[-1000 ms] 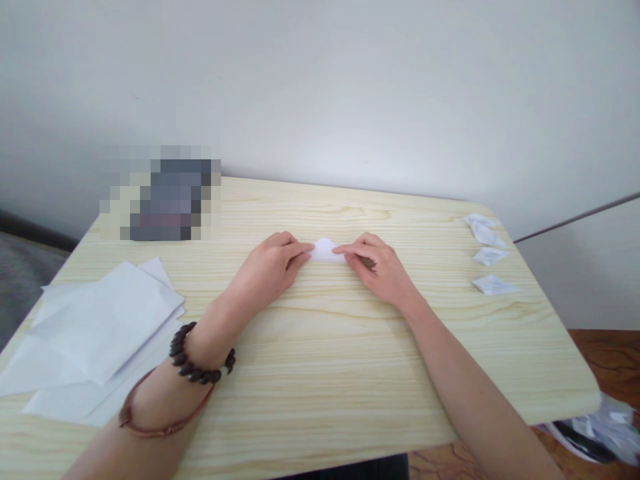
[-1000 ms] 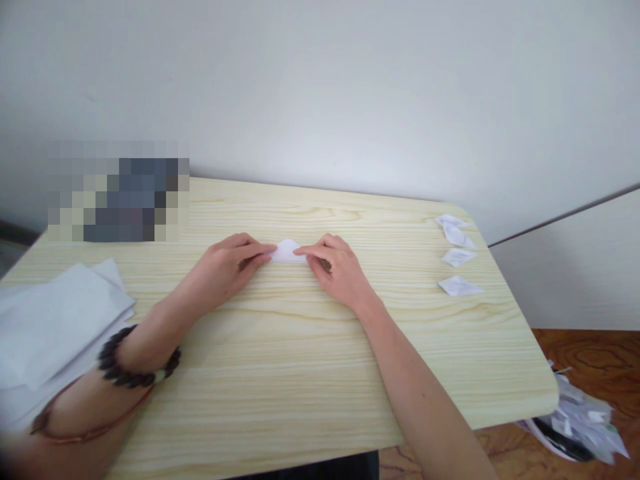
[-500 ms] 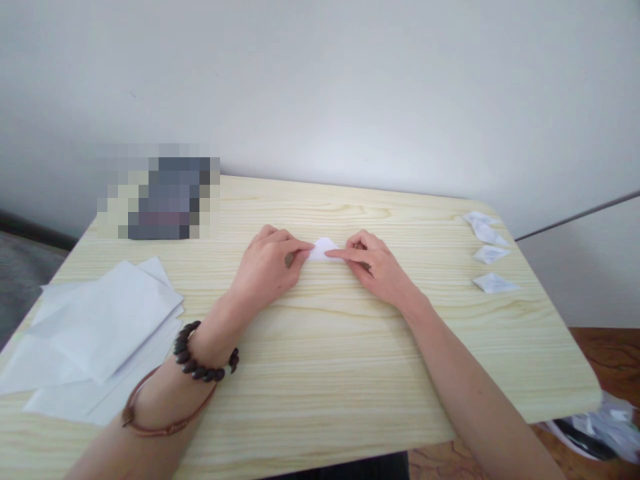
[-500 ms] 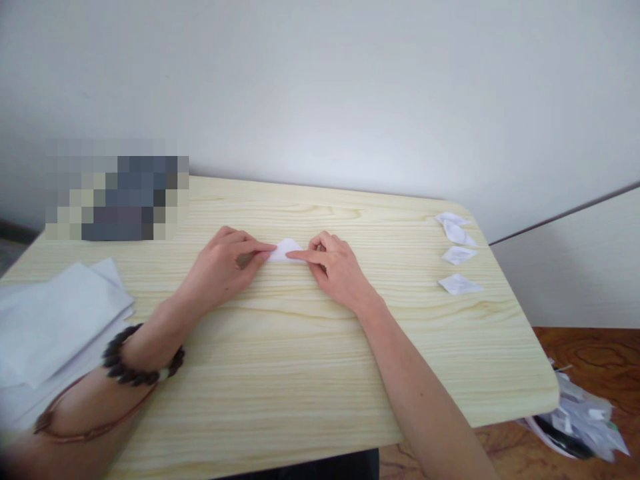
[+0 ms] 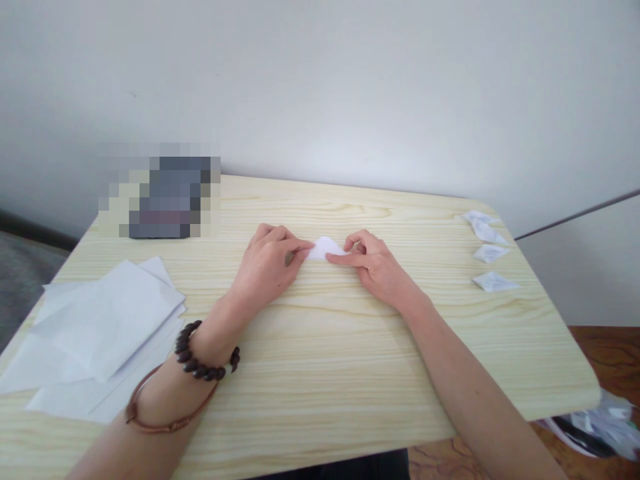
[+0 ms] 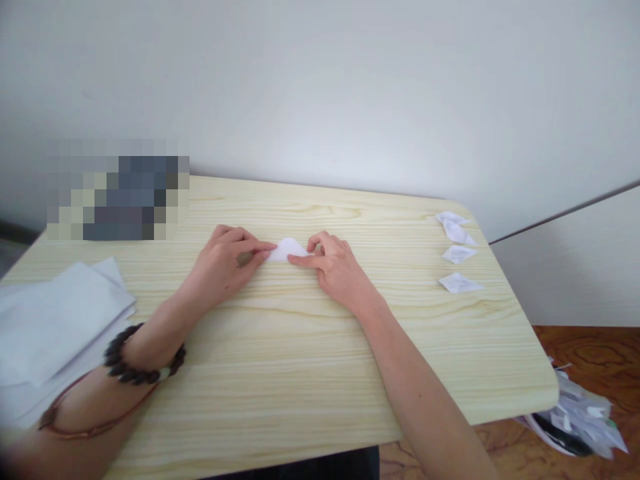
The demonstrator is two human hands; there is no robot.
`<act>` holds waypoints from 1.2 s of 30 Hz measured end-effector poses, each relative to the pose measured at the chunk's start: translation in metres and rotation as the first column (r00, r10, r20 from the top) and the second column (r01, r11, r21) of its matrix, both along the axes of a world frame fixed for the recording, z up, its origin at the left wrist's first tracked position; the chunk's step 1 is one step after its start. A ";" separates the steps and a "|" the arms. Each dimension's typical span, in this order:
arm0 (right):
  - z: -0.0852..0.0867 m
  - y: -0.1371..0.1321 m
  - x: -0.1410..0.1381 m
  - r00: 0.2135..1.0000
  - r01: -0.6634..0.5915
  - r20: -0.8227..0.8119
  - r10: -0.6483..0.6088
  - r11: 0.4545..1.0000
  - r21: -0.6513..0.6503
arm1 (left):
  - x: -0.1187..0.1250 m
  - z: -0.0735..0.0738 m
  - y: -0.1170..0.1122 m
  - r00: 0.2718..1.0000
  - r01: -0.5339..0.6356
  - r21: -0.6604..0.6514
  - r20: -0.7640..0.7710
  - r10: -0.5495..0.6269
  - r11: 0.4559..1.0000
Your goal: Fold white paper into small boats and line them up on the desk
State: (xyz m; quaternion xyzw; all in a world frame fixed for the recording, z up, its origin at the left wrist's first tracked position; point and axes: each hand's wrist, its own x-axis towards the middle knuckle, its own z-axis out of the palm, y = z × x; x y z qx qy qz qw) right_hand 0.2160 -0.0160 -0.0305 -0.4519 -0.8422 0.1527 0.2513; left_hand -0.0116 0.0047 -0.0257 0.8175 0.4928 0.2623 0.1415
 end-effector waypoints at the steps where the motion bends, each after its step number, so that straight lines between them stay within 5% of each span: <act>1: 0.000 0.001 0.001 1.000 -0.005 -0.010 0.005 1.000 0.008 | -0.001 0.000 0.000 1.000 -0.008 -0.017 -0.003 0.008 1.000; 7: 0.000 0.002 0.004 0.998 -0.018 -0.051 0.023 0.995 0.094 | -0.003 0.002 -0.001 0.998 -0.063 -0.076 -0.036 0.060 0.995; 16: 0.002 0.003 0.001 0.997 -0.027 -0.070 0.034 0.995 0.094 | -0.006 0.000 -0.001 0.964 0.266 0.064 -0.046 -0.263 0.962; 36: -0.005 0.006 0.000 0.992 -0.007 -0.124 0.022 0.993 0.120 | 0.002 0.001 0.002 0.977 0.206 0.179 -0.091 -0.193 0.962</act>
